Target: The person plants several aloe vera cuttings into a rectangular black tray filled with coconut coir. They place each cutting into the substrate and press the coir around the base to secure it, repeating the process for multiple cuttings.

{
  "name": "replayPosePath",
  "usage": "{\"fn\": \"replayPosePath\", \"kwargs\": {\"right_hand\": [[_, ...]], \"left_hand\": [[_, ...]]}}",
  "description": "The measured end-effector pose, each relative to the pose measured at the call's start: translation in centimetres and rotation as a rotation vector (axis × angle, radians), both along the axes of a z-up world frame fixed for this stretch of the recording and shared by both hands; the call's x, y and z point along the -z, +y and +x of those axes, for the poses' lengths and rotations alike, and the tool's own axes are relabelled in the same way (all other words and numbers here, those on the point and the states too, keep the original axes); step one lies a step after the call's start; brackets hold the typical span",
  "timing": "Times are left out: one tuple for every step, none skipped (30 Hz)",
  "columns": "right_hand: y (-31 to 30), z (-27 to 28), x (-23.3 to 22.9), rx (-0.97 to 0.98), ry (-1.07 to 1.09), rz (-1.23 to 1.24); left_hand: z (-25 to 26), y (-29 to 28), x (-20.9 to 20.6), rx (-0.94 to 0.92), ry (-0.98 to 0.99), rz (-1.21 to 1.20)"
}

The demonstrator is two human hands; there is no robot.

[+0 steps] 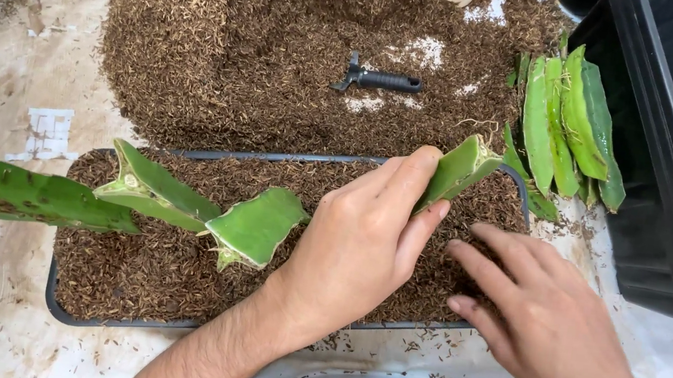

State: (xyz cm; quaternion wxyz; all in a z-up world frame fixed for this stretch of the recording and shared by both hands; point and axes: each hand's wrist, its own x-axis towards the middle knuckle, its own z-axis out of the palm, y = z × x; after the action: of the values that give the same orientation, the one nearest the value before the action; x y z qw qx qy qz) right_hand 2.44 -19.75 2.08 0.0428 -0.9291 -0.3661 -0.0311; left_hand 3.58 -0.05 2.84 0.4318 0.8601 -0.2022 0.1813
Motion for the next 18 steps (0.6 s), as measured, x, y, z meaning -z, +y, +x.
{"fn": "replayPosePath", "kwargs": {"right_hand": [[-0.4,0.1,0.5,0.0,-0.001,-0.004],[-0.7,0.2,1.1,0.049,-0.041,-0.057],[-1.1,0.3,1.7,0.098,-0.08,-0.11],[-0.7,0.3,1.9,0.104,-0.082,-0.111],[-0.4,0.3,2.1,0.093,-0.044,-0.079],[0.0,0.3,2.3,0.081,-0.004,-0.045],[0.3,0.3,2.3,0.083,-0.004,-0.044],[0.7,0.3,2.3,0.091,-0.008,0.014],[1.1,0.3,2.4,0.099,-0.012,0.072],[1.1,0.7,2.6,0.102,-0.014,0.075],[1.2,1.1,2.8,0.098,-0.008,0.14],[1.3,1.5,2.9,0.093,-0.003,0.203],[1.1,1.4,2.3,0.094,-0.005,0.204],[1.0,1.3,1.7,0.061,0.038,0.132],[0.9,1.2,1.2,0.028,0.082,0.061],[0.9,1.2,1.5,0.025,0.084,0.061],[0.9,1.2,1.8,0.006,0.058,0.004],[0.8,1.2,2.1,-0.008,0.029,-0.053]], "left_hand": [[0.0,0.0,0.0,0.0,-0.001,-0.004],[-0.1,0.0,0.0,0.006,-0.008,0.0],[-0.2,0.0,0.0,0.012,-0.015,0.004],[-0.2,0.0,0.1,0.018,-0.017,0.003],[-0.1,0.0,0.3,0.016,-0.03,-0.003],[-0.2,0.0,0.5,0.011,-0.042,-0.008],[-0.2,0.0,0.4,0.014,-0.041,-0.008],[-0.2,0.0,0.4,0.017,-0.029,-0.011],[-0.3,0.1,0.3,0.019,-0.017,-0.015],[-0.3,0.1,0.4,0.022,-0.019,-0.012],[-0.3,0.1,0.4,0.024,-0.026,-0.013],[-0.3,0.1,0.4,0.025,-0.034,-0.017],[-0.2,0.2,0.3,0.026,-0.037,-0.016],[-0.2,0.2,0.3,0.031,-0.035,-0.018],[-0.3,0.3,0.3,0.035,-0.034,-0.02],[-0.3,0.4,0.3,0.032,-0.031,-0.019],[-0.3,0.4,0.2,0.038,-0.012,-0.026],[-0.2,0.4,0.1,0.049,0.004,-0.032]]}}
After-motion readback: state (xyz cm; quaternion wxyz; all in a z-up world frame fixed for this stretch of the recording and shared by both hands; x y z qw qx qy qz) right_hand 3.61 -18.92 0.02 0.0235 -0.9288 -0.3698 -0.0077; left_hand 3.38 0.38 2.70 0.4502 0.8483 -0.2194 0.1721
